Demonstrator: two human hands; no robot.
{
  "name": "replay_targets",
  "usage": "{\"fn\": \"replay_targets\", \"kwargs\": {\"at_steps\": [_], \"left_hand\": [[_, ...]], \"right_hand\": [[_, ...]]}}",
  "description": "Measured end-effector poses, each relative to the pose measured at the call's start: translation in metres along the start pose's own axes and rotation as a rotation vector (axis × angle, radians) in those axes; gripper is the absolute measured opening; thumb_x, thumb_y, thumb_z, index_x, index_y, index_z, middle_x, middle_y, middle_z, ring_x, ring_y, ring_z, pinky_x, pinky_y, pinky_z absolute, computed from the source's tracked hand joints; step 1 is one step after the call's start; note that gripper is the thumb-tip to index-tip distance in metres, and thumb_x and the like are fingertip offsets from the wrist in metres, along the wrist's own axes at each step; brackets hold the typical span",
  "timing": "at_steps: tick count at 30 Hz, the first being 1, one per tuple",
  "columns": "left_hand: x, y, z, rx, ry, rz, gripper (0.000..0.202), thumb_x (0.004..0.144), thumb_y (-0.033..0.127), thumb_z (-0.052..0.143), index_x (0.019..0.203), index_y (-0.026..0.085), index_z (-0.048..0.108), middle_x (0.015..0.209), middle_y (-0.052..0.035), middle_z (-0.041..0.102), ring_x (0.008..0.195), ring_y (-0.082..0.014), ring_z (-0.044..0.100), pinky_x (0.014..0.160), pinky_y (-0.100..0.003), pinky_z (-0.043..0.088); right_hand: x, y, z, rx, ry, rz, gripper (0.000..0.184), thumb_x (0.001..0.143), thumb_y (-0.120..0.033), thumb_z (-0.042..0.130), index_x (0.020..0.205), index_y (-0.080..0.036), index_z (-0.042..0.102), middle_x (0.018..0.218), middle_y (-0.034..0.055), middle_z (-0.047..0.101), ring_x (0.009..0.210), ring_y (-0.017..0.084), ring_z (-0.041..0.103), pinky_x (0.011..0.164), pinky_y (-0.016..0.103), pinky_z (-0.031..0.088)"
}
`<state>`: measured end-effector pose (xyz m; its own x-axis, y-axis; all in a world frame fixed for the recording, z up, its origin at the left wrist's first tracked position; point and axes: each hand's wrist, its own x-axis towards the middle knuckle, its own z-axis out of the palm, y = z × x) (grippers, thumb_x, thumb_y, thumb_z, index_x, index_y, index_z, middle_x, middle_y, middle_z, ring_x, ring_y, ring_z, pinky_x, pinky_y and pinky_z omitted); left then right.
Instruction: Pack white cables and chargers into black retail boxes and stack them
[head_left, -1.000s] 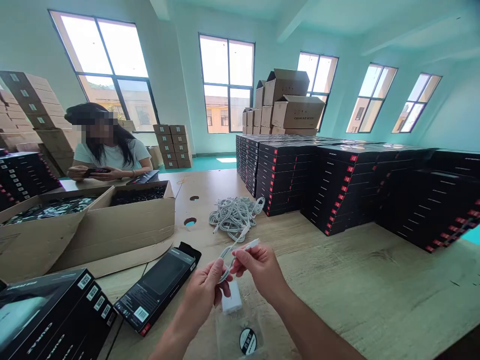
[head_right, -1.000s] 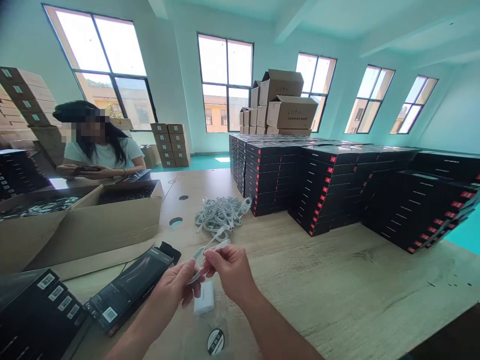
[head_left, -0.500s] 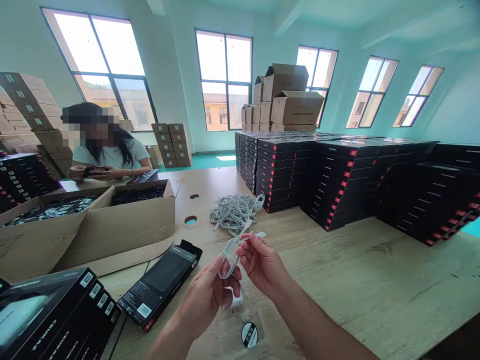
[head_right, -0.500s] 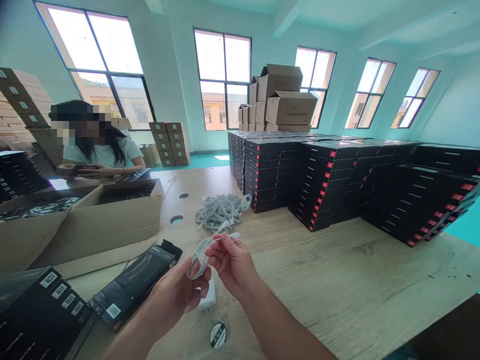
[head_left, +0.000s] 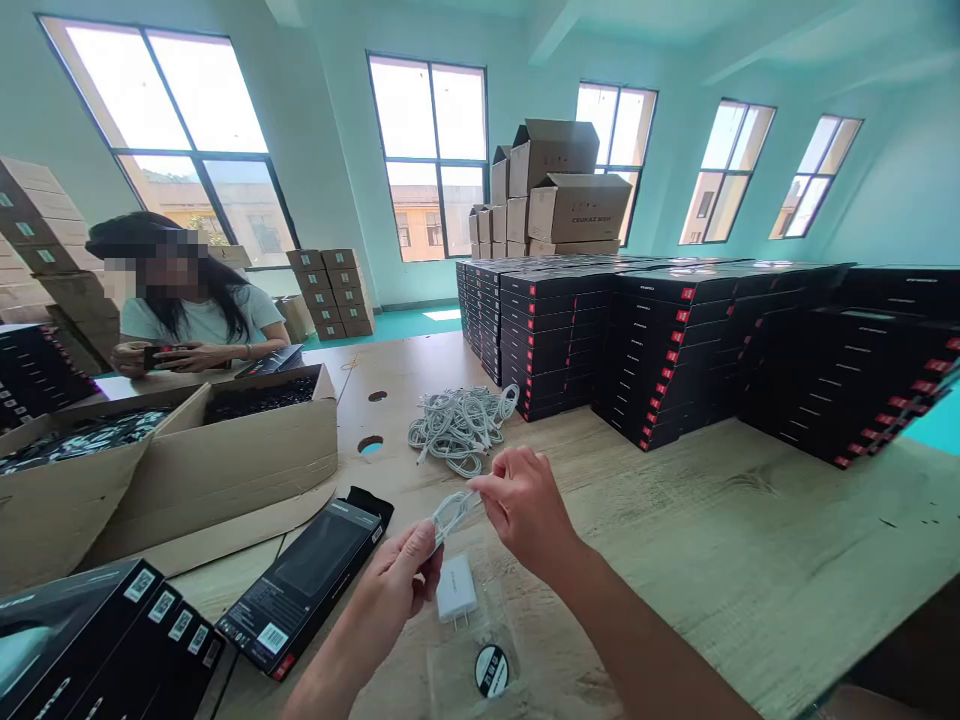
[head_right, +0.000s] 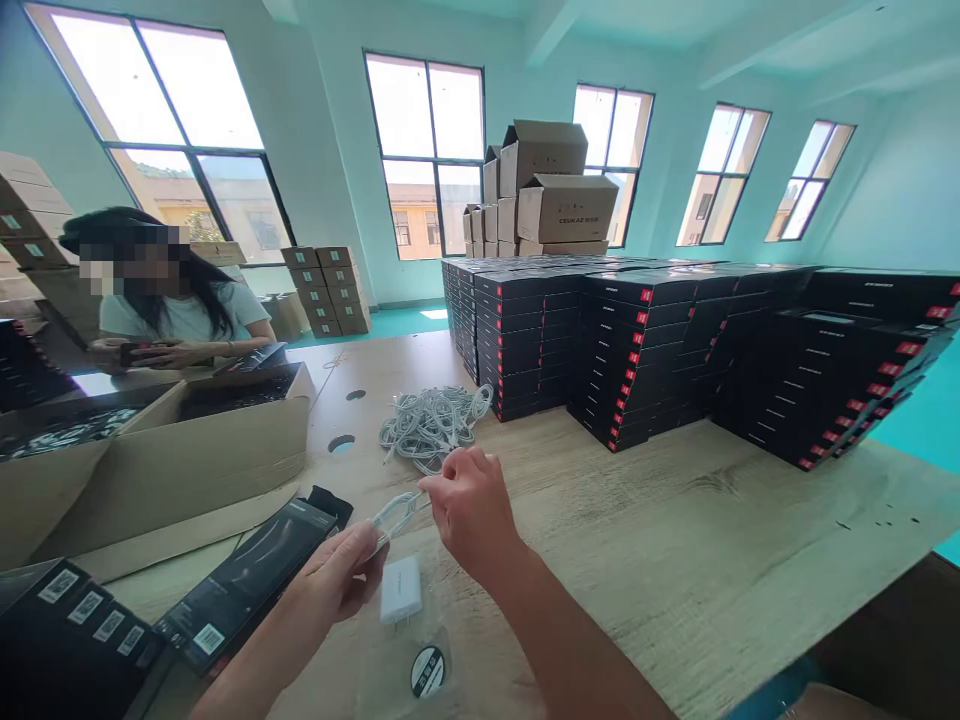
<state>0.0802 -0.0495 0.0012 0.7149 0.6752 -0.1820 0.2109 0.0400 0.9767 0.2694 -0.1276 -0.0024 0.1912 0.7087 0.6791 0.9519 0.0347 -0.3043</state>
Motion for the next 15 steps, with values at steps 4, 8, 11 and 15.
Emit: {"fn": "replay_targets", "kwargs": {"at_steps": [4,8,11,15], "left_hand": [[0.001,0.000,0.002,0.220,0.019,0.096,0.049,0.078,0.070,0.060,0.072,0.022,0.049,0.060,0.0058,0.043,0.057,-0.0122,0.034,0.055,-0.026,0.028],[0.002,-0.001,0.001,0.395,0.164,0.203,0.042,0.084,0.062,0.056,0.071,0.023,0.048,0.066,0.0030,0.047,0.064,-0.0154,0.037,0.059,-0.028,0.030],[0.003,-0.007,0.001,0.383,0.181,0.202,0.038,0.085,0.059,0.058,0.073,0.023,0.048,0.066,0.0028,0.047,0.065,-0.0165,0.037,0.060,-0.028,0.030],[0.001,-0.009,0.003,0.204,0.100,0.185,0.032,0.086,0.052,0.063,0.078,0.024,0.051,0.070,0.0021,0.051,0.067,-0.0172,0.040,0.061,-0.028,0.033]], "right_hand": [[0.001,-0.007,-0.005,-0.084,-0.148,-0.087,0.013,0.093,-0.018,0.062,0.088,-0.022,0.073,0.083,0.0039,0.066,0.084,0.020,0.056,0.076,0.034,0.037],[-0.002,-0.020,-0.009,0.029,-0.111,-0.056,0.016,0.097,-0.017,0.054,0.090,-0.020,0.069,0.085,0.0073,0.070,0.080,0.021,0.058,0.071,0.033,0.037],[-0.006,-0.033,-0.007,0.322,-0.050,0.006,0.019,0.100,-0.021,0.050,0.094,-0.022,0.069,0.088,0.0073,0.071,0.079,0.021,0.061,0.070,0.032,0.038],[-0.007,-0.043,0.004,0.836,-0.047,0.353,0.018,0.095,-0.034,0.058,0.086,-0.022,0.067,0.075,0.0023,0.068,0.067,0.017,0.061,0.063,0.028,0.041]]}}
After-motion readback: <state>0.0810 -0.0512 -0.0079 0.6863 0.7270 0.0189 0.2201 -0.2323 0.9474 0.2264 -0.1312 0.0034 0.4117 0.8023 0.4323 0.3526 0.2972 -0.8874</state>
